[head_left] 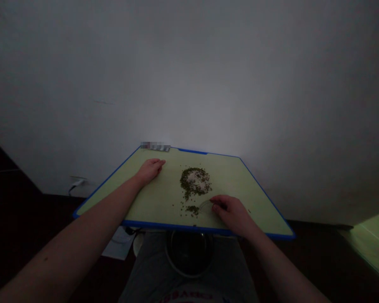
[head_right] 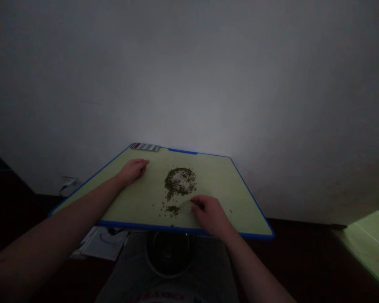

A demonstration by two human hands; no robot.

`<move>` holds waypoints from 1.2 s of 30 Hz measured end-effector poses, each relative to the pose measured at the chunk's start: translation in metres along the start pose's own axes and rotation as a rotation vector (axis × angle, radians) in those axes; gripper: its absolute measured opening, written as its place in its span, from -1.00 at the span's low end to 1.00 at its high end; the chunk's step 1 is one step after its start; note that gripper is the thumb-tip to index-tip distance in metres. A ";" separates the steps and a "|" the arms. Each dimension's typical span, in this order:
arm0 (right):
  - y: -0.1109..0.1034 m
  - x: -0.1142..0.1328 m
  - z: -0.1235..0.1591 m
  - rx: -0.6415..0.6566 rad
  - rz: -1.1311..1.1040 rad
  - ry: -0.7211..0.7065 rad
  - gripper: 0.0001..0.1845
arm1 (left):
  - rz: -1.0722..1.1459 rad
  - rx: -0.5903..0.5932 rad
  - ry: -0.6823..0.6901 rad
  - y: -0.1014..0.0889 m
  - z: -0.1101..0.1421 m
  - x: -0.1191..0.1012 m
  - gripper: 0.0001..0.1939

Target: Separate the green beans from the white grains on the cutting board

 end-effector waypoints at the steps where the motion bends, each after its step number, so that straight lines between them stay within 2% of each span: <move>1: 0.001 0.001 0.000 0.005 -0.002 -0.007 -0.72 | 0.002 0.003 0.000 0.000 0.000 0.000 -0.59; 12: 0.001 -0.002 0.005 0.033 -0.030 -0.027 -0.73 | 0.018 -0.007 -0.003 0.001 0.000 0.000 -0.59; 20: 0.005 0.008 0.008 0.004 0.011 -0.002 -0.73 | 0.003 -0.007 0.006 0.000 -0.002 0.004 -0.59; 28: -0.003 -0.008 0.008 -0.062 0.044 0.101 -0.71 | 0.023 -0.010 -0.022 0.001 0.002 -0.004 -0.61; 36: 0.002 0.001 0.008 0.000 -0.017 0.023 -0.73 | 0.020 -0.004 0.002 0.000 0.002 -0.004 -0.60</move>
Point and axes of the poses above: each hand's wrist, its own z-axis away from the middle knuckle, its own y-axis out of the palm, x = y × z, the point moved 1 cm from there along -z, towards the middle knuckle, and after that the axes turned 2 degrees about -x, right-handed, at the moved point
